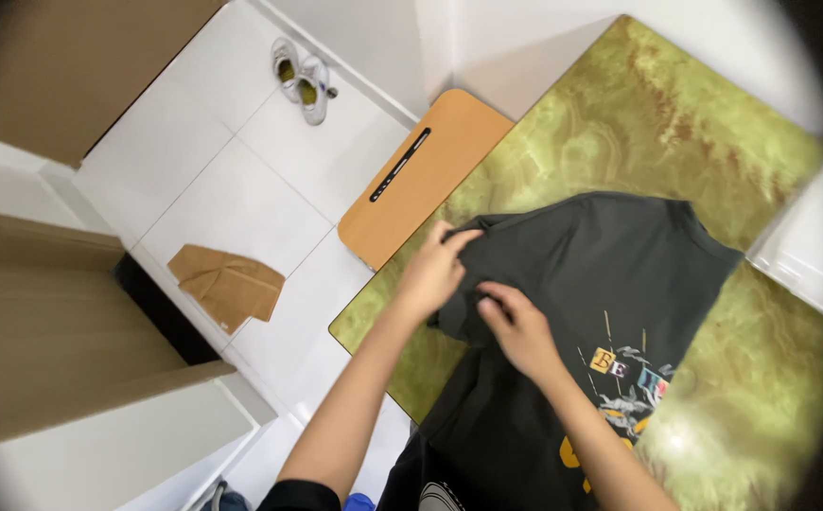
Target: Selecting shirts from a clothing rack and folding them on a table
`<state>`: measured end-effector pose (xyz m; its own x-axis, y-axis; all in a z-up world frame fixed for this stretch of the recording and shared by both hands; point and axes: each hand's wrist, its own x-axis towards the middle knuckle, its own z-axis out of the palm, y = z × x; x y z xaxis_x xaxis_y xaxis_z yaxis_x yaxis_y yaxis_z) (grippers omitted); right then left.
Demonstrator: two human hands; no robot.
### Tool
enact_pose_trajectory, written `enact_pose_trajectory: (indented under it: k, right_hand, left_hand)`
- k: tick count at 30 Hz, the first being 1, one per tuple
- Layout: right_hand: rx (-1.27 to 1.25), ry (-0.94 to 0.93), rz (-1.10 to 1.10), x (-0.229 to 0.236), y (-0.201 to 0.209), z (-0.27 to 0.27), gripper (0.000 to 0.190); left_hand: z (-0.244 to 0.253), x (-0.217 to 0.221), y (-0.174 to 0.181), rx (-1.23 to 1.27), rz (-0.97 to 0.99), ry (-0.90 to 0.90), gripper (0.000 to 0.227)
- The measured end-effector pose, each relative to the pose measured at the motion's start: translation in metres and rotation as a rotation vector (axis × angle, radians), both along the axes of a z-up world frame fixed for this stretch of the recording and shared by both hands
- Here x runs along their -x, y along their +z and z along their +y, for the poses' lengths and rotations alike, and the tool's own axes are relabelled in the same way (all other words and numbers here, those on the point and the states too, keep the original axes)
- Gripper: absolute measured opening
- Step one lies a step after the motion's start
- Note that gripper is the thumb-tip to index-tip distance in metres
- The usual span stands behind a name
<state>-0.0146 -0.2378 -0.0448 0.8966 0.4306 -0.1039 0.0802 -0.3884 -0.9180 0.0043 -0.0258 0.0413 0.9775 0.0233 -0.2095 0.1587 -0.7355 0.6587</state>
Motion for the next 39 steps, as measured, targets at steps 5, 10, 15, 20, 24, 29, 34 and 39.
enact_pose_trajectory:
  k: [5,10,15,20,24,29,34,39]
  right_hand:
    - [-0.701,-0.423,0.680,0.030,0.077,-0.047,0.099]
    - [-1.000,-0.696,0.882,0.075,0.037,-0.104,0.106]
    - [-0.744,-0.830,0.893,0.081,0.045,-0.095,0.065]
    - [-0.649,-0.872,0.778,0.074,0.051,-0.084,0.070]
    - [-0.625,-0.842,0.634,0.080,0.061,-0.088,0.086]
    - [-0.371,-0.793,0.466,0.097,0.057,-0.108,0.100]
    - [0.086,-0.784,0.028,0.119,0.049,-0.113,0.103]
    - [0.710,-0.186,-0.330,0.133,0.043,-0.088,0.066]
  left_hand:
    - [-0.099,0.029,0.073,0.188,-0.036,-0.155,0.075]
    - [-0.146,0.077,0.072,0.663,0.005,-0.386,0.063]
    - [-0.099,0.107,-0.008,0.225,-0.168,-0.068,0.057]
    - [-0.085,0.150,-0.005,0.087,0.189,-0.007,0.117]
    - [-0.101,0.159,-0.048,-0.147,0.062,0.151,0.098]
    - [-0.085,0.153,-0.108,-0.145,-0.050,0.208,0.038]
    - [-0.083,0.151,-0.092,-0.103,-0.012,0.168,0.036]
    - [-0.089,0.143,-0.080,-0.051,-0.077,0.142,0.036]
